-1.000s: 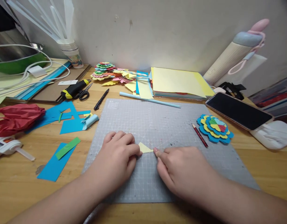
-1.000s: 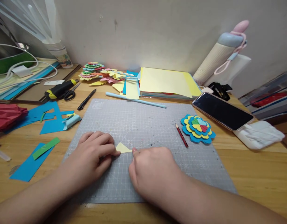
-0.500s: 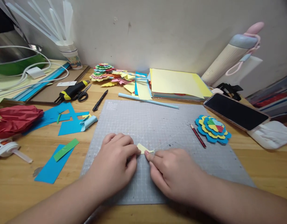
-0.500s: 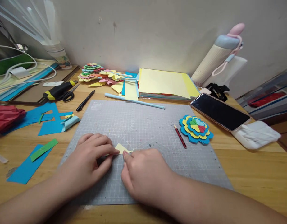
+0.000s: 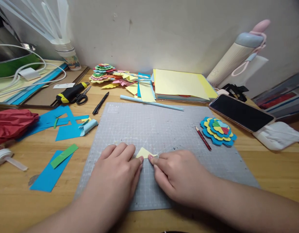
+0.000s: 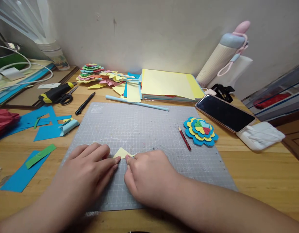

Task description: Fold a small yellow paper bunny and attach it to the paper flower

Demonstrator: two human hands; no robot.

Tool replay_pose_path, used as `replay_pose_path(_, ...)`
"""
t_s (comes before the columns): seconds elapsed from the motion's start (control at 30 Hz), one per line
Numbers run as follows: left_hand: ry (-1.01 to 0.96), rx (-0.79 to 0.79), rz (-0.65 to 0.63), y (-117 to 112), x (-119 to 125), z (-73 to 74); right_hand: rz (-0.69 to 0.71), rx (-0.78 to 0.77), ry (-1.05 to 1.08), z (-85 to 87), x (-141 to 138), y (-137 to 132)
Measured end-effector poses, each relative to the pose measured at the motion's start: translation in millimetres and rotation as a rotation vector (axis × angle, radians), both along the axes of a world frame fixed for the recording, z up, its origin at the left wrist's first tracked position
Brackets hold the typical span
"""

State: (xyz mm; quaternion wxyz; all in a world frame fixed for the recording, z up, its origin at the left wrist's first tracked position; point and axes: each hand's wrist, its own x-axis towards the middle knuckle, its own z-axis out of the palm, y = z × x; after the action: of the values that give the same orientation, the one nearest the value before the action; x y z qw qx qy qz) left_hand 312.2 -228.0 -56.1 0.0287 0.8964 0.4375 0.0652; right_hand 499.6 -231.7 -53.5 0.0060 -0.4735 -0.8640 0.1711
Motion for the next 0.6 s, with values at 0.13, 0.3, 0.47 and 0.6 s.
replay_pose_path(0.13,0.045,-0.016,-0.016,0.9,-4.3,0.5,-0.012,-0.015,-0.011,0.6,1.2,0.5)
replay_pose_path(0.3,0.107,-0.08,-0.023,-0.4,-10.3,7.7,-0.018,-0.025,-0.012,1.6,1.4,1.4)
replay_pose_path(0.47,0.081,-0.216,0.052,3.2,-14.6,13.7,-0.009,-0.002,0.03,-1.6,1.8,3.4)
replay_pose_path(0.6,-0.071,-0.203,0.094,13.4,-13.2,2.8,0.003,0.05,0.162,-9.3,4.3,8.8)
